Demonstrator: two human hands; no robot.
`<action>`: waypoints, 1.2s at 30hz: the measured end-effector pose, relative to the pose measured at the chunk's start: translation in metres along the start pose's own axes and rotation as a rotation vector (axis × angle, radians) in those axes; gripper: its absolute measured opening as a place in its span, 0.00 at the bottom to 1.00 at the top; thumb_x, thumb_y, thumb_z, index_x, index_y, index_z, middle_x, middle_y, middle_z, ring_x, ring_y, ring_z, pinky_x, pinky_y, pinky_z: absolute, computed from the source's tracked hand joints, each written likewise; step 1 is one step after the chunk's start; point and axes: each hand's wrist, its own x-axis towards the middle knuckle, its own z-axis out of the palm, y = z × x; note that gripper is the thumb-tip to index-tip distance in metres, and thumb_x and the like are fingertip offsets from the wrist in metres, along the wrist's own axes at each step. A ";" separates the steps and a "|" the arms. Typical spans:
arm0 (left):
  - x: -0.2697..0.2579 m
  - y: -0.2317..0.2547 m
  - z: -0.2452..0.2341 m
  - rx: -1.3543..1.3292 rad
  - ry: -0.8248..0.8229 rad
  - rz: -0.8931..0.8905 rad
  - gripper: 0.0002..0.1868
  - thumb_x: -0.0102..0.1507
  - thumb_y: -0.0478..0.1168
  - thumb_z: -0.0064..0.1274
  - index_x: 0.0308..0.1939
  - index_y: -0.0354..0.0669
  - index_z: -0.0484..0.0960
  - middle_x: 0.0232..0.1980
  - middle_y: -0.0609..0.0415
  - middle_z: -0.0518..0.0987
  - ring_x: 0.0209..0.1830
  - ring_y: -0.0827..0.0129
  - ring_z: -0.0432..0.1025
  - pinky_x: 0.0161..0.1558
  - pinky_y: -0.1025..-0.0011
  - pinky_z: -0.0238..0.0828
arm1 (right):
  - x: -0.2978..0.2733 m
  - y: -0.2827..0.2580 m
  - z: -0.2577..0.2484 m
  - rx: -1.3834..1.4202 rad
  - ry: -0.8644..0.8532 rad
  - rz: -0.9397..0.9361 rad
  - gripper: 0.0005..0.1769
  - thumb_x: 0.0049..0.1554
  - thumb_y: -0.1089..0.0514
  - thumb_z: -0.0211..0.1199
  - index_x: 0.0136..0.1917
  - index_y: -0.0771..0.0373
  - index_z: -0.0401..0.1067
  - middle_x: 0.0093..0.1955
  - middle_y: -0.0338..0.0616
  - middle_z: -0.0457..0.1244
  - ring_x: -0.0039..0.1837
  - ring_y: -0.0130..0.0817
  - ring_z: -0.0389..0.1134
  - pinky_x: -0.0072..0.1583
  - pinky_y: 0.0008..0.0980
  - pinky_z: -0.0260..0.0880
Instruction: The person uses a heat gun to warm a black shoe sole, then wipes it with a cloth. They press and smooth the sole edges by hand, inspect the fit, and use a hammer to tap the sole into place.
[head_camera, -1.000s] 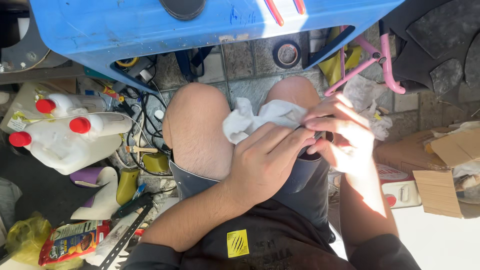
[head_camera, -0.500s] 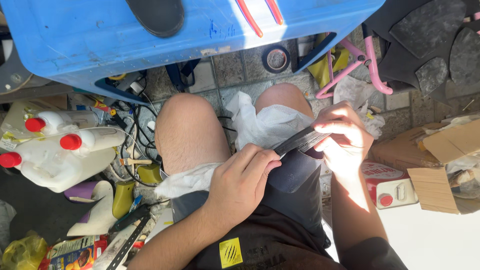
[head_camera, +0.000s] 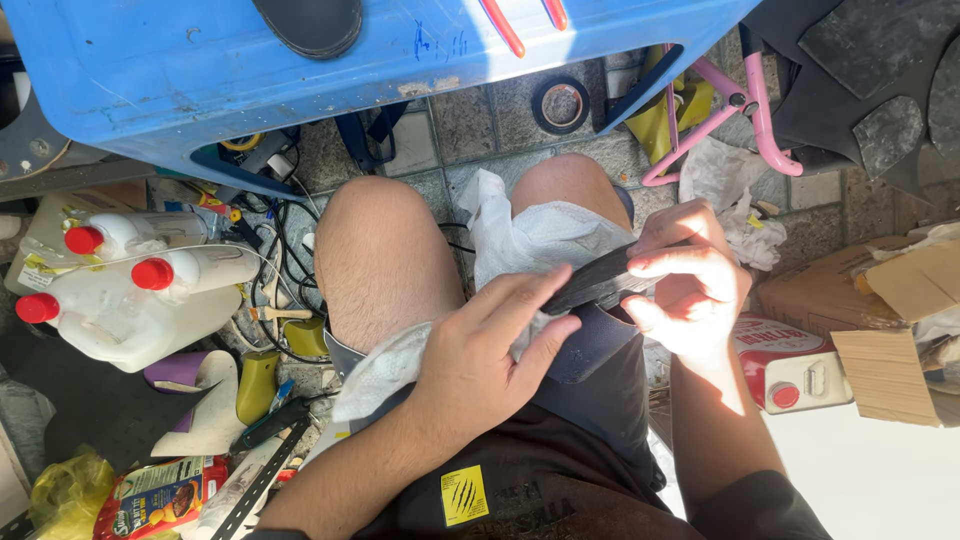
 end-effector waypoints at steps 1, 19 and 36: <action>0.002 -0.001 0.002 0.018 -0.009 -0.012 0.17 0.67 0.38 0.59 0.59 0.38 0.80 0.51 0.48 0.82 0.42 0.60 0.82 0.42 0.70 0.79 | 0.001 -0.001 0.000 0.001 -0.006 0.006 0.17 0.52 0.57 0.76 0.51 0.64 0.74 0.50 0.42 0.62 0.53 0.33 0.64 0.56 0.31 0.67; -0.009 -0.016 0.018 0.164 0.047 0.226 0.35 0.61 0.52 0.70 0.62 0.30 0.77 0.39 0.56 0.72 0.30 0.74 0.71 0.29 0.77 0.71 | 0.000 -0.003 0.000 -0.035 -0.022 0.018 0.17 0.53 0.58 0.76 0.54 0.64 0.75 0.53 0.45 0.63 0.54 0.33 0.65 0.57 0.31 0.67; -0.005 -0.016 0.018 0.233 -0.005 0.226 0.36 0.62 0.51 0.69 0.67 0.35 0.76 0.42 0.57 0.74 0.35 0.71 0.74 0.36 0.73 0.74 | 0.023 -0.012 -0.010 -0.362 -0.260 -0.183 0.08 0.53 0.63 0.69 0.48 0.59 0.80 0.51 0.43 0.70 0.51 0.36 0.67 0.53 0.33 0.69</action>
